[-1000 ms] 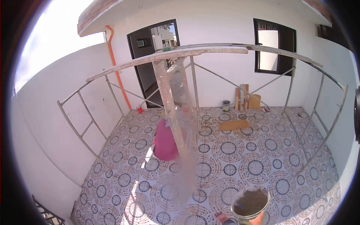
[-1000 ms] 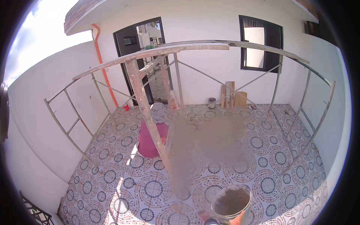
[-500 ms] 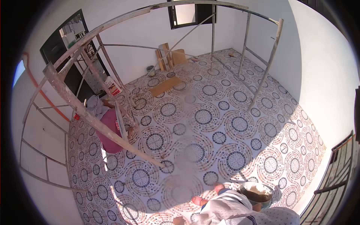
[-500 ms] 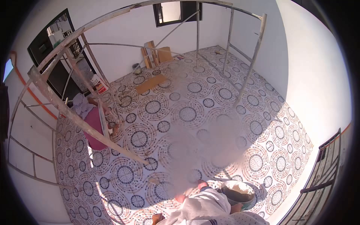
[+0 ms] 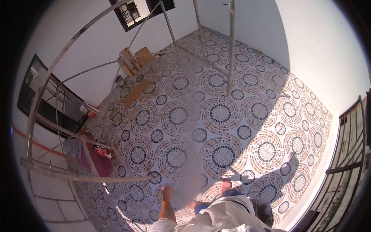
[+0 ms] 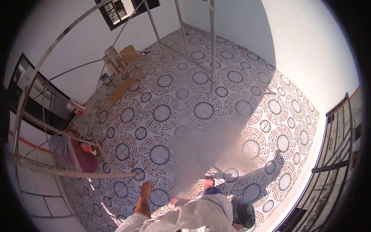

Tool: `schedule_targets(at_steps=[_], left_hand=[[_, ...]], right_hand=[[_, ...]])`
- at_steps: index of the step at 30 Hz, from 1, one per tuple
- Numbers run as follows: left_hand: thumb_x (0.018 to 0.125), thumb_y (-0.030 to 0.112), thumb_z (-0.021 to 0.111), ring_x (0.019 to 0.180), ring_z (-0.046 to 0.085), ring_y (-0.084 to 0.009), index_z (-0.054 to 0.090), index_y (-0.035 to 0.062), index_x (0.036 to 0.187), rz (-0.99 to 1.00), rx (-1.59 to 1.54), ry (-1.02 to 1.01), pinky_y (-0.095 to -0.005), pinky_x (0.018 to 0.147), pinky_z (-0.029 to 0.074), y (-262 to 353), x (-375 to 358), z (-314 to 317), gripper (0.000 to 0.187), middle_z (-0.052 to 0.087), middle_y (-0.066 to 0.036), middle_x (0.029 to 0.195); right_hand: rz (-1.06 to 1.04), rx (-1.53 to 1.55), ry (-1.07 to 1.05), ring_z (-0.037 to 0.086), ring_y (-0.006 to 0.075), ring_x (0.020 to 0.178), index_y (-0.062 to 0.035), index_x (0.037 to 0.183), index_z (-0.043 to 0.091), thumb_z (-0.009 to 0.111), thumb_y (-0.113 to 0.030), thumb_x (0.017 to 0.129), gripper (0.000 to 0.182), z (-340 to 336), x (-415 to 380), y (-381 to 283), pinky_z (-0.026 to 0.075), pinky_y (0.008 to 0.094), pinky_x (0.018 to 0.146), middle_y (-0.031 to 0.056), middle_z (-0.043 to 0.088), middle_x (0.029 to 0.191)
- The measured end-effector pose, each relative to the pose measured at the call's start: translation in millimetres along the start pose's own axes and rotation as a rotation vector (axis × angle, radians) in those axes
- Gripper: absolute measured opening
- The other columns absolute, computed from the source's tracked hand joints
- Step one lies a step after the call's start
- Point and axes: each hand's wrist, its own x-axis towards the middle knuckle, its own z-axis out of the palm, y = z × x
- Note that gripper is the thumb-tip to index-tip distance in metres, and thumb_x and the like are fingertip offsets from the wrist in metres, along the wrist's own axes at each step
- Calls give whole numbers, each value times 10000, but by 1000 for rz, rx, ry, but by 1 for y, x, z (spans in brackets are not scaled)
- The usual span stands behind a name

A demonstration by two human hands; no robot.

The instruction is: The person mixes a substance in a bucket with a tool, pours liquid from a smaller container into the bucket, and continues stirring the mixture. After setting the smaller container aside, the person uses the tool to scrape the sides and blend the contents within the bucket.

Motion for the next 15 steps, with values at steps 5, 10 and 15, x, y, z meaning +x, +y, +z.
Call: schedule_targets(at_steps=[5,10,15], left_hand=[[832,120,588,512,593,-182,690,39,756,-465,-1089,56,-310,447,425,152,95,-13,151,643,-87,628],[800,101,596,452,533,-151,649,11,698,-270,-970,-315,-297,382,351,217,182,12,146,610,-90,599],[754,113,588,434,502,-162,632,15,637,-346,-639,-518,-313,389,351,278,289,-21,159,593,-89,572]], right_hand=[[32,92,99,498,335,1253,-79,1371,463,513,-544,851,699,4,28,-44,428,479,1028,103,488,1410],[83,185,148,506,335,1241,-72,1358,470,529,-529,839,693,56,45,-87,433,477,1021,107,496,1395],[90,227,167,514,336,1229,-66,1344,478,545,-515,827,687,141,57,-151,437,474,1014,112,505,1381]])
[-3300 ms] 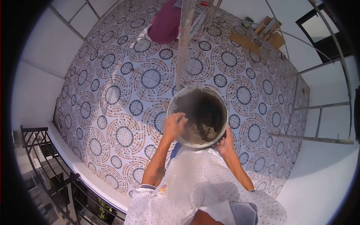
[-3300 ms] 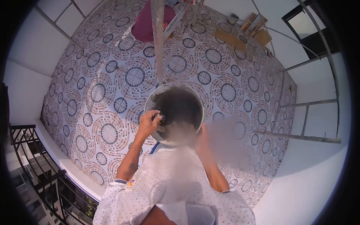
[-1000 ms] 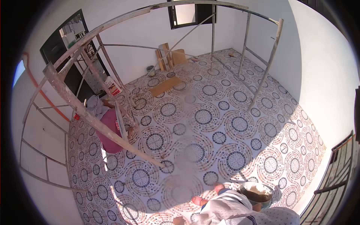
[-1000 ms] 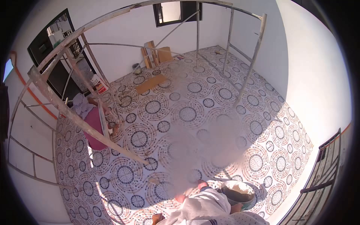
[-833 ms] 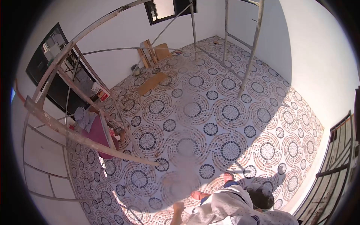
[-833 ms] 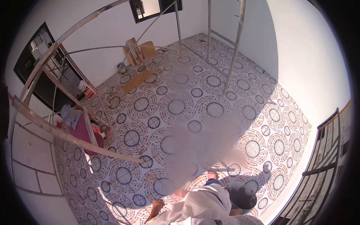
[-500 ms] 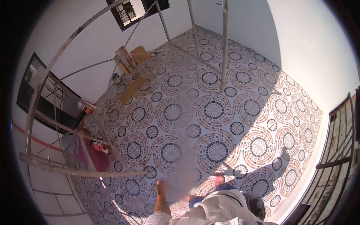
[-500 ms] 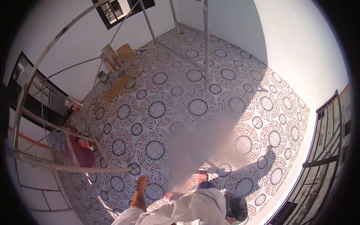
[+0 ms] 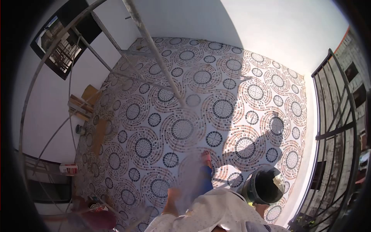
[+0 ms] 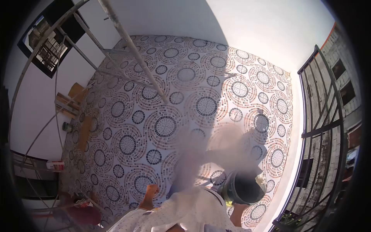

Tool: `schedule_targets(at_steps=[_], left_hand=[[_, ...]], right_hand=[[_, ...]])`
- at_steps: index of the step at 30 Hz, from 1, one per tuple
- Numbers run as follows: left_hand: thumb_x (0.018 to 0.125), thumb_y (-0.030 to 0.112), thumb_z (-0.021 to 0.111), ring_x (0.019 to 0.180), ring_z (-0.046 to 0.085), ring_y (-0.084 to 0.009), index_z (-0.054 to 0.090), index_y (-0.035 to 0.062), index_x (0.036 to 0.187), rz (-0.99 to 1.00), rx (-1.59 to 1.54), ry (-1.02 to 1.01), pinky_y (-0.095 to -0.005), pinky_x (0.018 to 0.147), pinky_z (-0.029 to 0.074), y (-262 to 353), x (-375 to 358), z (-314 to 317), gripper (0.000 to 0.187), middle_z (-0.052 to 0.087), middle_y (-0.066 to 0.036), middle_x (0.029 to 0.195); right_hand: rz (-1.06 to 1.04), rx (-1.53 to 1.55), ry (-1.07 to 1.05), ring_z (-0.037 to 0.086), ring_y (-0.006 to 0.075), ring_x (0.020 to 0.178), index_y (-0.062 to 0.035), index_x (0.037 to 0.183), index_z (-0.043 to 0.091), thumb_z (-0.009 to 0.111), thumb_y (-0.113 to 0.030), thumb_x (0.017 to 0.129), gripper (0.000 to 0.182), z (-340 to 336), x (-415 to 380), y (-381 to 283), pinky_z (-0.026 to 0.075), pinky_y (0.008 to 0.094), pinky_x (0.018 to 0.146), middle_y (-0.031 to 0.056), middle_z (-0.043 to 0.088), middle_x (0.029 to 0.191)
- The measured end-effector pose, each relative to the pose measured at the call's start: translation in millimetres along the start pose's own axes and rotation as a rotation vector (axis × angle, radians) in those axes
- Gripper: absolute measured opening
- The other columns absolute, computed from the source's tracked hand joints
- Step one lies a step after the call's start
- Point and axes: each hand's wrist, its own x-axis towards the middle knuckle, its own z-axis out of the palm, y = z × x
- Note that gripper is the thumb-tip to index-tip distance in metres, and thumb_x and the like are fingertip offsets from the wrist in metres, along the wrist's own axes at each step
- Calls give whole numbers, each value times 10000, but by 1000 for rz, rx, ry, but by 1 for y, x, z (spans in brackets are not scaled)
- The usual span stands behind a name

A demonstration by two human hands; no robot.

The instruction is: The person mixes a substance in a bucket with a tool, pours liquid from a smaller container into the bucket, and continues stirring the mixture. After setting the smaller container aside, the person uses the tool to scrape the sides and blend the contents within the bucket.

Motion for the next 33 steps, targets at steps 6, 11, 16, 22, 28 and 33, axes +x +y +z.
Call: schedule_targets(at_steps=[6,11,16,22,28,33], left_hand=[[728,181,619,472,551,-201,649,64,674,373,276,46,-347,461,422,170,101,-21,132,593,-65,559],[804,231,609,572,624,-171,684,28,843,240,-31,86,-302,557,498,375,159,-14,220,675,-75,691],[813,255,644,615,626,-144,692,16,886,388,-186,54,-307,580,487,511,190,-30,254,664,-53,686],[855,167,642,499,581,-154,665,-4,796,265,-59,193,-321,450,429,573,281,-44,182,634,-81,646],[794,232,670,540,632,-227,670,1,725,342,262,191,-362,494,470,610,338,-18,241,662,-132,676],[786,285,629,686,666,-366,677,4,772,358,191,457,-446,629,508,764,347,15,286,671,-216,759]], right_hand=[[-7,34,43,523,336,1215,-57,1327,487,563,-497,813,681,106,-40,-70,443,471,1005,117,515,1363],[-6,43,42,530,336,1203,-51,1313,495,579,-482,801,675,207,-52,-122,448,468,997,122,524,1349],[-23,-3,26,538,337,1190,-44,1299,503,595,-468,789,670,318,-32,-176,452,465,990,126,533,1334],[-9,-42,-3,547,337,1176,-36,1283,512,614,-450,775,664,495,13,-255,458,462,981,132,543,1317],[-50,-163,-101,556,338,1161,-27,1266,522,633,-432,760,657,662,23,-374,463,458,972,137,553,1299],[-143,-241,-241,563,338,1149,-20,1252,529,649,-418,748,653,804,26,-456,468,456,965,142,562,1285]])
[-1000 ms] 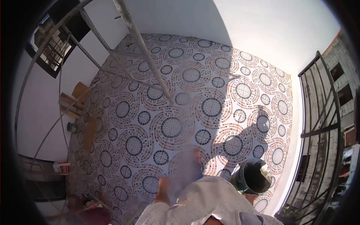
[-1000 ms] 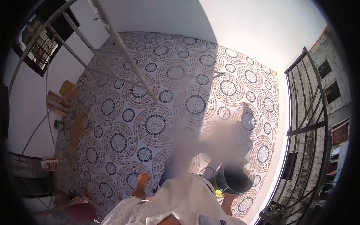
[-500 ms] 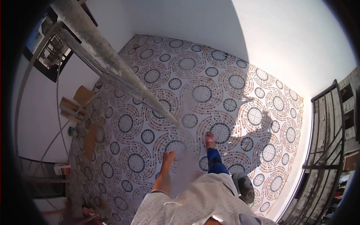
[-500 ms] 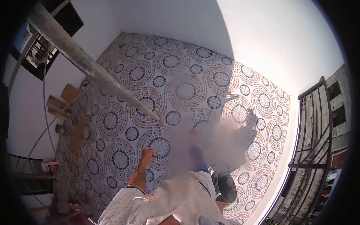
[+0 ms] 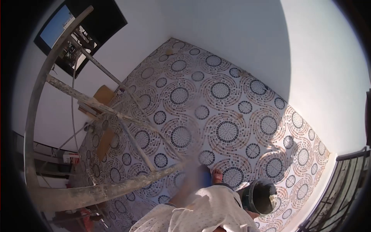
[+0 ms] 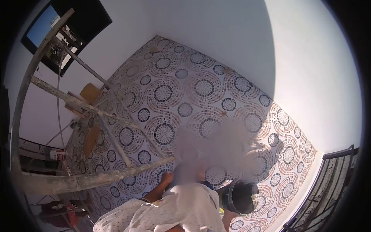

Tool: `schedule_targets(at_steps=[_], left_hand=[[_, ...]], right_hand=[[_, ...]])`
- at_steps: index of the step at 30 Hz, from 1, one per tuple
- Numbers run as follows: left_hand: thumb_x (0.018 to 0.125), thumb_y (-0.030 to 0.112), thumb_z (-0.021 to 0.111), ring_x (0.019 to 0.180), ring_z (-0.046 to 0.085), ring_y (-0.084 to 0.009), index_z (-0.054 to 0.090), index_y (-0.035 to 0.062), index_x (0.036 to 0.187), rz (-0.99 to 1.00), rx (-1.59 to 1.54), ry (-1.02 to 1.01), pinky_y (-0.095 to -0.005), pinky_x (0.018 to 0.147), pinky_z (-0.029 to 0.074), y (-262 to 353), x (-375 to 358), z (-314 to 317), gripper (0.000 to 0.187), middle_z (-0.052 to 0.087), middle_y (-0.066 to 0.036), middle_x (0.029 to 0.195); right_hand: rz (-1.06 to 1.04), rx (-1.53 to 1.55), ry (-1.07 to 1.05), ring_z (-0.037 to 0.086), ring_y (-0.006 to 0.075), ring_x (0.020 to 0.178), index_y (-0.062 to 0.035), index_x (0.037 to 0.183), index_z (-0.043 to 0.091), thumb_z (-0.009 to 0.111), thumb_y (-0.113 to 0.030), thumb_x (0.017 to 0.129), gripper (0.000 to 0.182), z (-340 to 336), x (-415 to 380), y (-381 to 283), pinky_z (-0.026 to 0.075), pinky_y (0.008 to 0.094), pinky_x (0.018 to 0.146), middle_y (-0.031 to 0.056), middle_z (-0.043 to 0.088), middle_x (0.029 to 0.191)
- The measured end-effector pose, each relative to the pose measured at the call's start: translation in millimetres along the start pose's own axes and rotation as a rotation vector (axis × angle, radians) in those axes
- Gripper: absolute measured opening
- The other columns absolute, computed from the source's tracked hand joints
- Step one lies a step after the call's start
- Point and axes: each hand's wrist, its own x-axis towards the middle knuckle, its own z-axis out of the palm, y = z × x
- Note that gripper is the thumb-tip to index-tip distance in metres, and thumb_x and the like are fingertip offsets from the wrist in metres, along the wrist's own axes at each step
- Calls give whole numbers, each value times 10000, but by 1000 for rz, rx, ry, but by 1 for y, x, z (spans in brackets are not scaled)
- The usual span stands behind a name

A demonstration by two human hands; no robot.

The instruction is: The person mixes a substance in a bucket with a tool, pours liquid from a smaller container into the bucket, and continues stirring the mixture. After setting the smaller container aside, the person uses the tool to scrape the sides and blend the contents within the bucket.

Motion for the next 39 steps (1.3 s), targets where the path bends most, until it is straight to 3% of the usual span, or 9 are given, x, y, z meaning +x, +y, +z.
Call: schedule_targets(at_steps=[3,9,15,18,21,25,29,31,39], left_hand=[[793,256,607,743,662,-383,683,10,771,201,119,-283,-464,655,504,32,88,-5,258,663,-245,783],[794,288,651,672,660,-364,684,-13,795,288,81,15,-448,612,510,81,247,-2,303,660,-237,739],[811,396,685,662,687,-274,692,-29,812,-429,-331,-159,-399,679,550,157,328,-84,426,697,-196,761],[746,413,721,616,677,-251,723,-7,827,-412,-652,-235,-366,666,552,100,398,-69,428,710,-188,774],[721,359,721,582,663,-242,728,-1,794,282,256,54,-352,621,543,92,460,-99,368,703,-156,715],[750,250,671,567,658,-226,701,28,697,-93,-70,111,-374,588,529,135,483,-181,230,672,-113,623],[749,204,666,546,650,-184,692,33,676,-42,384,-22,-366,555,514,124,537,-206,187,680,-107,631],[739,166,680,536,649,-175,689,42,686,-232,55,8,-354,539,513,127,564,-208,135,684,-99,644],[776,231,658,606,656,-194,699,98,725,-50,155,396,-327,560,497,157,693,-261,149,682,-99,677]], right_hand=[[-47,-35,-60,568,338,1142,-16,1244,534,658,-409,741,650,81,15,-58,471,454,961,145,567,1276],[-105,-64,-128,577,339,1127,-8,1227,543,677,-391,727,644,259,30,-149,477,451,952,150,577,1258],[-121,-117,-134,586,339,1113,0,1211,553,696,-374,713,639,407,21,-230,482,448,943,155,588,1241],[-143,-179,-147,590,339,1106,4,1202,557,705,-365,705,637,471,16,-257,485,446,938,158,593,1232],[-149,-210,-170,595,339,1098,8,1194,562,715,-356,698,634,537,9,-278,488,444,934,161,598,1223],[-139,-226,-165,601,340,1089,14,1183,568,727,-344,689,631,622,8,-295,492,442,928,165,605,1212],[-162,-306,-175,607,340,1079,19,1172,574,740,-333,679,628,721,15,-309,495,440,922,168,612,1200],[-198,-378,-195,610,340,1074,22,1166,577,746,-327,674,626,777,15,-321,497,439,919,170,615,1194],[-1097,-1050,-437,622,341,1055,33,1144,590,772,-303,655,621,953,3,-392,505,434,907,177,629,1171]])
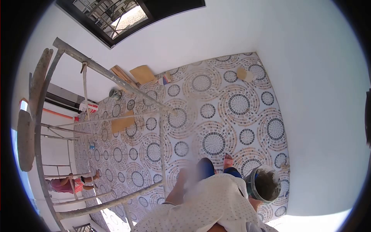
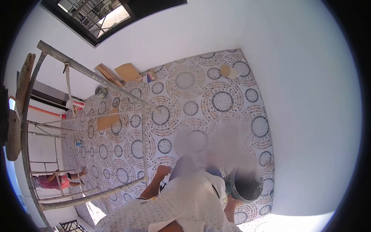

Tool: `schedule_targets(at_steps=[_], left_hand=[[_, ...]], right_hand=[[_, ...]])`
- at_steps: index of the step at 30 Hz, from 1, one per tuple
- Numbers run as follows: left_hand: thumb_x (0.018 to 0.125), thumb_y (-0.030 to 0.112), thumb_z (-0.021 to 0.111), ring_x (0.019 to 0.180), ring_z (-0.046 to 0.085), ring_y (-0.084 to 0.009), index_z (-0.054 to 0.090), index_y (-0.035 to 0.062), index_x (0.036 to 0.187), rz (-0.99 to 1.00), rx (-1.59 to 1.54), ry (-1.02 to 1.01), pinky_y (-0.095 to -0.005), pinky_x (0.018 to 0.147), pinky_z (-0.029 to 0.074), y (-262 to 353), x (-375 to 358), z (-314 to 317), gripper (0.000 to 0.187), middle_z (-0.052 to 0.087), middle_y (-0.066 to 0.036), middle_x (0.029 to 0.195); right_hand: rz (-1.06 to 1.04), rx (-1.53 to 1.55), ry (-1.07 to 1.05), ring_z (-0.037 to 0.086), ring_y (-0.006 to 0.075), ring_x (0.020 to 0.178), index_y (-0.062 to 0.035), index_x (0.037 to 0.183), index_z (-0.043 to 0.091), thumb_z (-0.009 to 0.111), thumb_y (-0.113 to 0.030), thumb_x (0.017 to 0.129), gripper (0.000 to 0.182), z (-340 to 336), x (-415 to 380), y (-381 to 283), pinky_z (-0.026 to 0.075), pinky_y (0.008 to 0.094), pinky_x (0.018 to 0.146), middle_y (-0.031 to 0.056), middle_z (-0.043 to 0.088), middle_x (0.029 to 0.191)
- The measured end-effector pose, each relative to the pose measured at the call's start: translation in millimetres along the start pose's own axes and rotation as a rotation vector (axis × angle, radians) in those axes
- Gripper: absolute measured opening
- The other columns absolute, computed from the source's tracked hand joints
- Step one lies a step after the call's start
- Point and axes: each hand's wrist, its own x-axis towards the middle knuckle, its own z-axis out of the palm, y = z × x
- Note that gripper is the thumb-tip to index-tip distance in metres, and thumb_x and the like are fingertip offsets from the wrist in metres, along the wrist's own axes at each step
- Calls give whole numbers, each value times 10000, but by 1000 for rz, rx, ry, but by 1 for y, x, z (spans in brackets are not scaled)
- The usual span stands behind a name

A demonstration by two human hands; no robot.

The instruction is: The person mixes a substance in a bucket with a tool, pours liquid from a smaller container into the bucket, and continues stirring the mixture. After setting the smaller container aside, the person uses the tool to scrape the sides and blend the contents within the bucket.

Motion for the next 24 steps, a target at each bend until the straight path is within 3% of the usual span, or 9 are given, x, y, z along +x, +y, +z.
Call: schedule_targets(at_steps=[6,10,12,14,15,16,17,19,24], left_hand=[[807,245,635,631,665,-217,706,75,720,-267,-360,-196,-367,577,508,61,160,-68,205,678,-91,658],[774,288,677,584,652,-257,706,98,702,2,30,-25,-414,576,508,32,252,-66,205,653,-111,616],[752,305,698,561,647,-277,711,119,718,-17,121,-92,-434,579,512,-7,287,-45,190,645,-117,608],[735,310,709,569,649,-292,697,129,719,-120,13,-193,-451,578,510,-35,339,-62,182,645,-114,612],[730,305,709,588,653,-298,680,128,712,-196,-77,-235,-458,575,505,-51,371,-76,180,649,-107,621],[719,260,695,614,660,-288,659,136,709,-488,-362,-65,-457,565,497,-57,396,-82,129,656,-101,646],[722,245,684,625,662,-271,665,141,723,-254,-75,-96,-443,561,493,-68,421,-102,106,662,-96,661],[739,250,665,643,661,-276,672,141,723,-66,110,-110,-438,567,492,-75,469,-132,111,661,-105,675],[771,290,640,674,662,-319,697,137,779,-238,-54,-13,-456,602,508,-77,563,-211,164,658,-137,690]], right_hand=[[-250,-177,153,620,312,1023,20,1175,545,801,-240,602,679,43,120,-127,517,438,854,160,609,1168],[783,1685,-69,575,276,1080,-65,1315,436,783,-203,654,759,80,221,-266,520,463,821,144,578,1208],[561,1466,-116,548,254,1098,-105,1325,438,725,-282,736,678,116,274,-332,515,474,807,122,575,1214],[749,1577,-208,528,247,1099,-111,1375,390,694,-266,791,676,97,285,-457,513,454,798,105,543,1254],[141,1140,-242,520,248,1109,-106,1378,399,688,-251,805,658,128,316,-507,512,450,804,105,534,1266],[33,1031,-289,519,241,1099,-102,1357,420,682,-296,805,640,144,317,-531,496,442,806,100,539,1254],[-77,924,-323,518,235,1090,-98,1335,442,676,-341,806,627,154,311,-571,480,435,807,94,544,1242],[581,1346,-478,530,209,1030,-90,1240,511,663,-551,779,669,165,319,-675,419,416,803,73,581,1170],[157,1119,-748,497,189,1042,-93,1238,500,655,-573,791,673,278,307,-840,402,432,806,48,543,1176]])
